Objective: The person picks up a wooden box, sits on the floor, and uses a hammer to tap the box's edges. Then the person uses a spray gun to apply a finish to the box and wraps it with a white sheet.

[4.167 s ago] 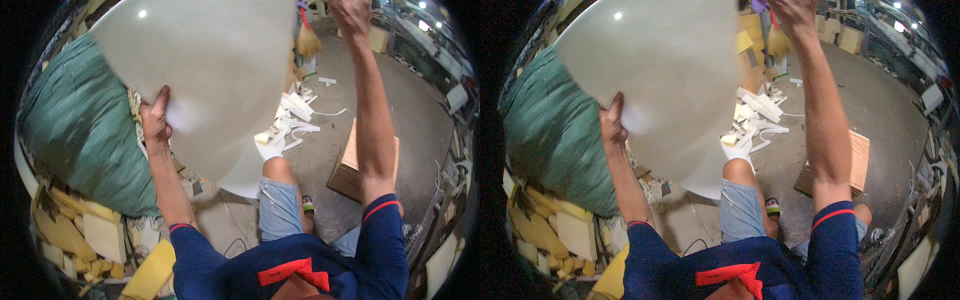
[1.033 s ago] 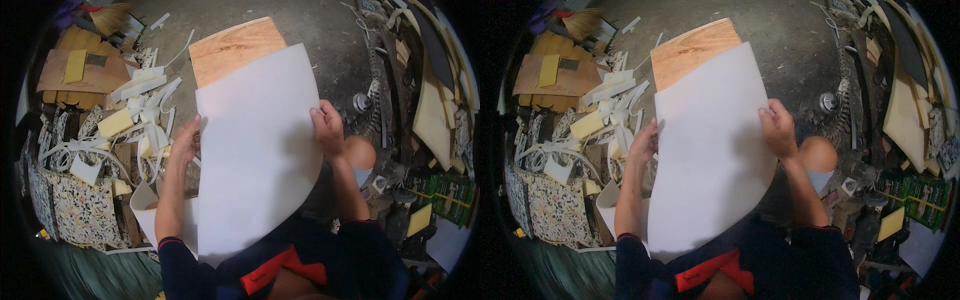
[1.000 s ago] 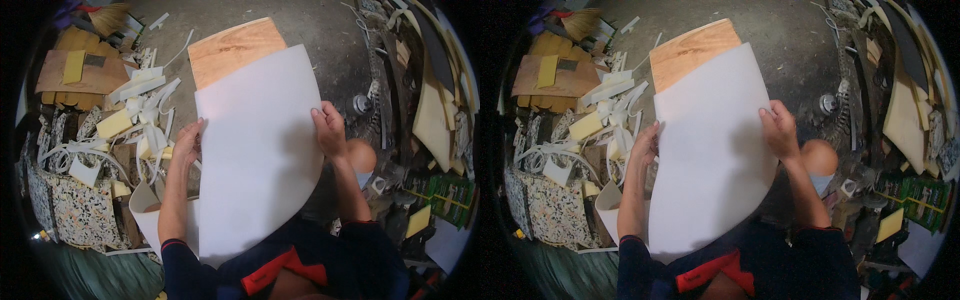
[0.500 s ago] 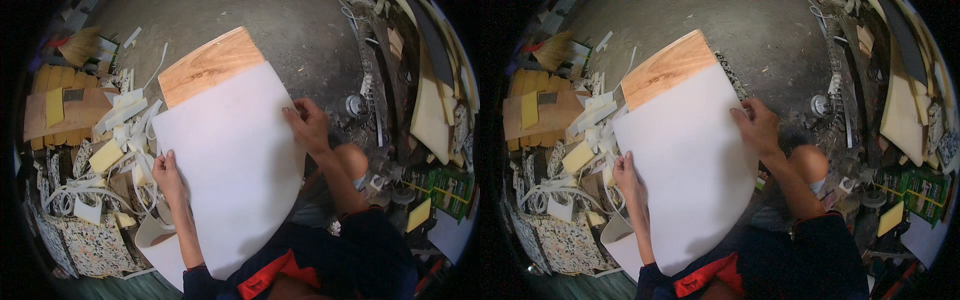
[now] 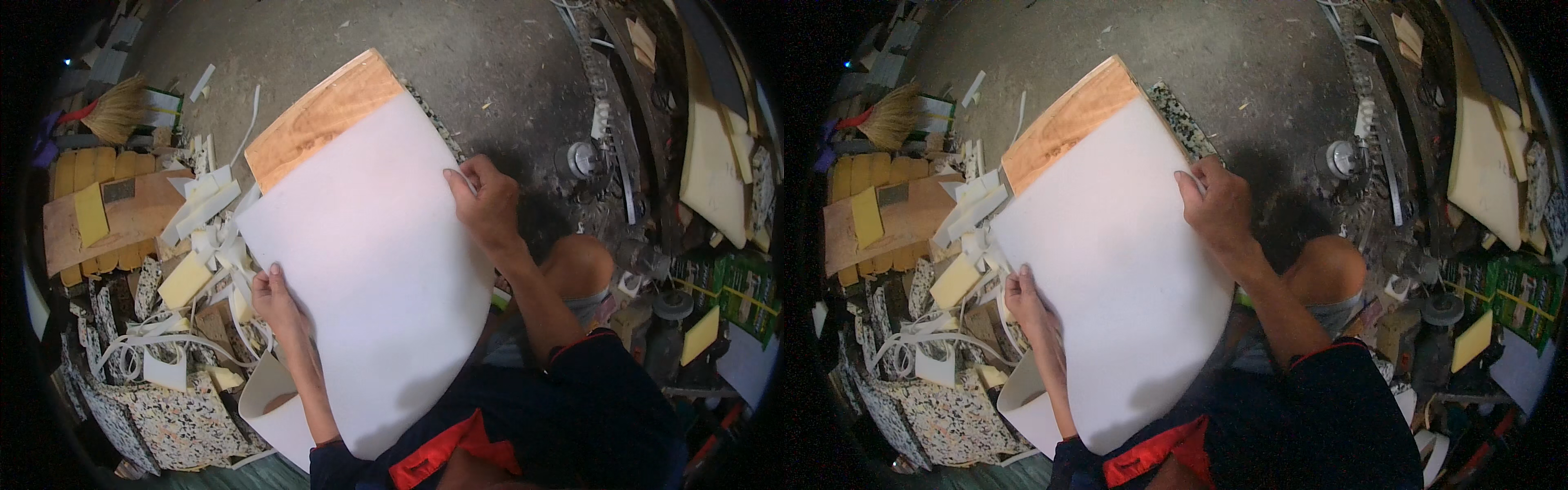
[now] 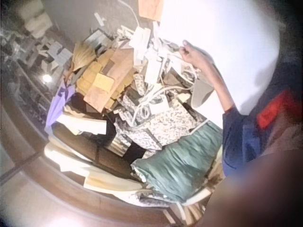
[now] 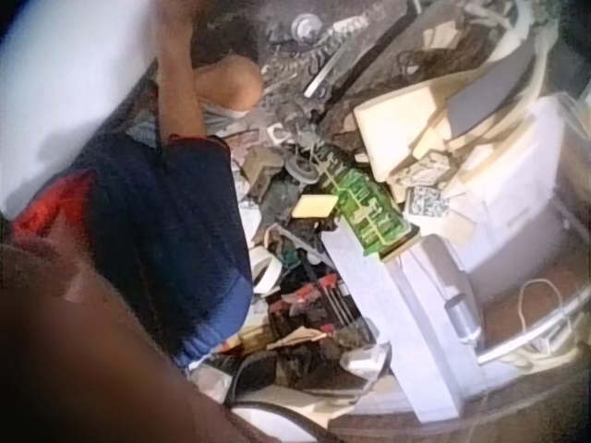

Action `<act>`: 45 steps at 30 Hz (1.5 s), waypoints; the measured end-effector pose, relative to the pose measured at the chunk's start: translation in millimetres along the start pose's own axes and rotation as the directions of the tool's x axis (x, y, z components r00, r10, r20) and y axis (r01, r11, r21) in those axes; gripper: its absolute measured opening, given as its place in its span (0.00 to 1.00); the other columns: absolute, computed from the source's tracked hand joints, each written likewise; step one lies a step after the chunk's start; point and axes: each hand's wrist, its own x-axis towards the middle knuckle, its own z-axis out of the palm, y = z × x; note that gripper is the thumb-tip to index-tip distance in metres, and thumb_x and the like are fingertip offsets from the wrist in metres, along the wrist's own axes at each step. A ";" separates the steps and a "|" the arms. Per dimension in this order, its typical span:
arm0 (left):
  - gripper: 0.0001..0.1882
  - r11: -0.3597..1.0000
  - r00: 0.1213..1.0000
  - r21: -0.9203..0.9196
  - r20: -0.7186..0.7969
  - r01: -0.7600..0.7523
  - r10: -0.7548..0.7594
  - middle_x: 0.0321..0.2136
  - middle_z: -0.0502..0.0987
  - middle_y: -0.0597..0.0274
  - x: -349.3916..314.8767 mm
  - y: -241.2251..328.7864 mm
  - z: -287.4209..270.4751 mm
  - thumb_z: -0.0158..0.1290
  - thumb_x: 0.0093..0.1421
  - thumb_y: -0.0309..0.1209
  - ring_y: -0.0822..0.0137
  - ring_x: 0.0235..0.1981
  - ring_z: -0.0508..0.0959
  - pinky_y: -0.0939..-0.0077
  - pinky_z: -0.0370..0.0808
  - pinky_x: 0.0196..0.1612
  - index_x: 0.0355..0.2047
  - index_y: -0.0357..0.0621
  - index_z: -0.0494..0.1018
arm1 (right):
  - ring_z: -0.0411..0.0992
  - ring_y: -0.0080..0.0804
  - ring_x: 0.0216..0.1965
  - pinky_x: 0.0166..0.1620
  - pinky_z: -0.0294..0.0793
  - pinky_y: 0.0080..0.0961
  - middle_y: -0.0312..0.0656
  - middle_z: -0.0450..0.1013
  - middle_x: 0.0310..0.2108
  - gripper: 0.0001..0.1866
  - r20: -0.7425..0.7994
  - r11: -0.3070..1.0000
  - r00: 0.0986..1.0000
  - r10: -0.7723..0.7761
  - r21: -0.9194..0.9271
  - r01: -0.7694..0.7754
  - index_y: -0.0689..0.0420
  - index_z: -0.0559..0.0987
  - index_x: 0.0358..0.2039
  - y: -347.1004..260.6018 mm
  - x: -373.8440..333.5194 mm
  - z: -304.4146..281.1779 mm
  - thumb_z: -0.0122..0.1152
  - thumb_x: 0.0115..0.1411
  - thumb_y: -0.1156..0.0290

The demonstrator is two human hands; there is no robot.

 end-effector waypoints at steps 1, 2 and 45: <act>0.09 1.000 1.000 0.001 0.006 0.000 0.000 0.29 0.71 0.69 1.2 -0.5 0.6 0.57 0.66 0.30 0.78 0.31 0.66 0.84 0.66 0.37 0.32 0.40 0.69 | 0.80 0.46 0.27 0.31 0.77 0.37 0.51 0.77 0.23 0.10 -0.001 1.000 1.000 0.001 -0.007 -0.001 0.61 0.77 0.30 0.1 0.9 -0.4 0.67 0.58 0.67; 0.10 1.000 1.000 -0.010 0.010 0.013 -0.013 0.29 0.71 0.69 2.7 -0.8 1.3 0.57 0.66 0.31 0.78 0.31 0.66 0.84 0.67 0.37 0.32 0.40 0.69 | 0.80 0.46 0.26 0.30 0.77 0.37 0.51 0.77 0.23 0.10 -0.004 1.000 1.000 0.011 -0.010 -0.011 0.61 0.77 0.30 0.5 1.4 -0.9 0.67 0.58 0.67; 0.10 0.990 0.999 0.135 0.033 0.031 -0.036 0.27 0.73 0.66 6.3 2.5 14.8 0.57 0.66 0.30 0.75 0.28 0.69 0.80 0.70 0.33 0.30 0.41 0.69 | 0.79 0.51 0.29 0.35 0.77 0.41 0.52 0.78 0.25 0.21 0.153 0.949 0.940 0.306 0.024 -0.313 0.63 0.75 0.43 24.2 -39.8 -29.2 0.69 0.57 0.61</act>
